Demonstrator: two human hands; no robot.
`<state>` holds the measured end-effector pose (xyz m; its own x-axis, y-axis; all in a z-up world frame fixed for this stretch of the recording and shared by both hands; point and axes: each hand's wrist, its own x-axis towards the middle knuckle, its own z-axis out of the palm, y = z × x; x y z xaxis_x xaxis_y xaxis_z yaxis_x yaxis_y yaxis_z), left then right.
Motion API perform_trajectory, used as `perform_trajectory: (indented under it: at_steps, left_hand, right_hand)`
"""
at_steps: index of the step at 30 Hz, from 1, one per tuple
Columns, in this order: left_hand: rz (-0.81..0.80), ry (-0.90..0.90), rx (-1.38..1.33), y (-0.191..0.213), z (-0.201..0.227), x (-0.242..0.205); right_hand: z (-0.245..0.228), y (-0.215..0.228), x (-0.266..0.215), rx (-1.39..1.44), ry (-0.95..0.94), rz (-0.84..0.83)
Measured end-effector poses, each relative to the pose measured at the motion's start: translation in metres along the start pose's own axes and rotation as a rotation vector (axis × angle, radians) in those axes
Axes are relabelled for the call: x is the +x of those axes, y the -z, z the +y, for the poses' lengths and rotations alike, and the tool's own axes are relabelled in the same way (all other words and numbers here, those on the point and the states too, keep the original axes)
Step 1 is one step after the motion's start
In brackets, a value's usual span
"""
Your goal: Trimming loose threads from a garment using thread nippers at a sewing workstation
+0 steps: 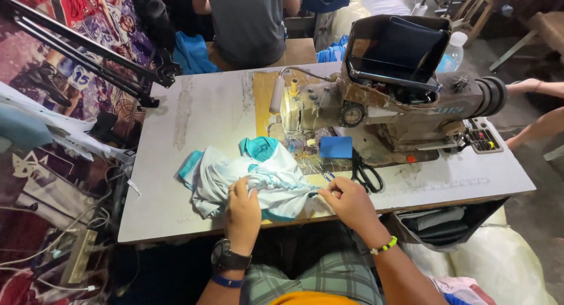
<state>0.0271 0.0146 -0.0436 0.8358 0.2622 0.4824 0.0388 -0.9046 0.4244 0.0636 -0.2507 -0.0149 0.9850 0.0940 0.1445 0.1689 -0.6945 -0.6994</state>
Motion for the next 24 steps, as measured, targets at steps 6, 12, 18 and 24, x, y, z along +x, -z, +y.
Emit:
perform_trajectory:
  at_steps: [6,12,18,24]
  left_hand:
    - [-0.559,0.488,-0.320,-0.019,-0.024,0.016]
    - [-0.123,0.846,-1.545,0.034,0.094,0.018]
    - [-0.023,-0.100,-0.330,-0.028,0.060,-0.008]
    - [-0.414,-0.214,-0.620,0.019,0.060,-0.005]
  right_hand:
    - [-0.003,-0.004,0.001,0.053,-0.003,-0.011]
    - [-0.004,-0.016,-0.005,0.229,-0.019,0.054]
    - [-0.044,-0.001,-0.028,0.296,0.102,0.113]
    - [-0.044,0.008,-0.029,0.202,0.122,-0.066]
